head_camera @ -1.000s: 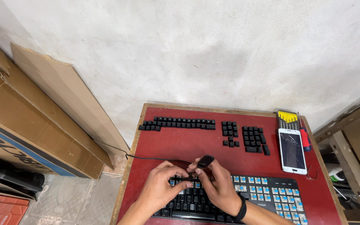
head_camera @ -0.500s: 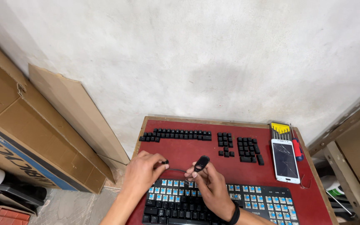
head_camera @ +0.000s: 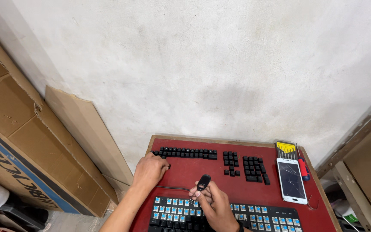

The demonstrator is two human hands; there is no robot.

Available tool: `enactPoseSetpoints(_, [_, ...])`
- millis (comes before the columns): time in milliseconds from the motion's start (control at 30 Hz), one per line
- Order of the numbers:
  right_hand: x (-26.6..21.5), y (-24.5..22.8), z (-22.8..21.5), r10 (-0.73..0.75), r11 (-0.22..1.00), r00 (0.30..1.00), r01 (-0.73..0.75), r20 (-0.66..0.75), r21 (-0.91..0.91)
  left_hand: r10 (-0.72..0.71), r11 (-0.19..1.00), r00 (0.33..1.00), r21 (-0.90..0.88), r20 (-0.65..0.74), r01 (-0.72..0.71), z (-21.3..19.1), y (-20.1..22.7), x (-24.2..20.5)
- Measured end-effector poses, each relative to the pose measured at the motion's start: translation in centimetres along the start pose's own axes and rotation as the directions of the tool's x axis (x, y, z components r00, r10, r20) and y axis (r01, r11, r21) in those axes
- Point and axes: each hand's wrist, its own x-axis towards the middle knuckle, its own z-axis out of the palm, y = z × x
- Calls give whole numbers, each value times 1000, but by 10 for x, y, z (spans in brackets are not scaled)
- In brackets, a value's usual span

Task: The person uses a keycap puller to remove keycaps from a mechanical keyboard and places them on the table. The person then uses the puller to remove switches from the keyboard and places them on the table.

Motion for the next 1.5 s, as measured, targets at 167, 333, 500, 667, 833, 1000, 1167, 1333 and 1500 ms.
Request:
enactPoseSetpoints(167, [1, 2, 0, 46, 999, 999, -46, -17, 12, -12, 997, 998, 69, -54, 15, 16, -7, 14])
enactPoseSetpoints(333, [1, -1, 1, 48, 999, 998, -48, -26, 18, -32, 991, 996, 129, -85, 43, 19, -5, 22])
enactPoseSetpoints(500, [0, -6, 2, 54, 999, 998, -54, -13, 3, -82, 985, 995, 150, -56, 89, 20, -5, 23])
enactPoseSetpoints(667, [0, -3, 1, 3, 1000, 1000, -3, -5, -6, -80, 985, 995, 148, -63, 89, 19, -4, 24])
enactPoseSetpoints(833, [3, -2, 0, 16, 999, 999, -15, -43, 29, -75, 990, 993, 116, -92, 85, 0, 12, 12])
enactPoseSetpoints(1000, [11, 2, -8, 133, 979, 989, -120, -68, 168, -87, 978, 996, -189, 18, 89, -49, 70, -27])
enactPoseSetpoints(1167, [22, -30, -15, 267, 953, 961, -253, -67, 165, 1, 950, 989, -308, 145, 44, -50, 108, -77])
enactPoseSetpoints(1333, [26, -34, -32, 158, 987, 984, -154, 79, -54, 45, 929, 985, -369, 166, 20, -37, 108, -93])
enactPoseSetpoints(1500, [19, -36, -27, 39, 961, 973, 25, 227, -274, 107, 936, 991, -344, 84, -72, -30, 105, -96])
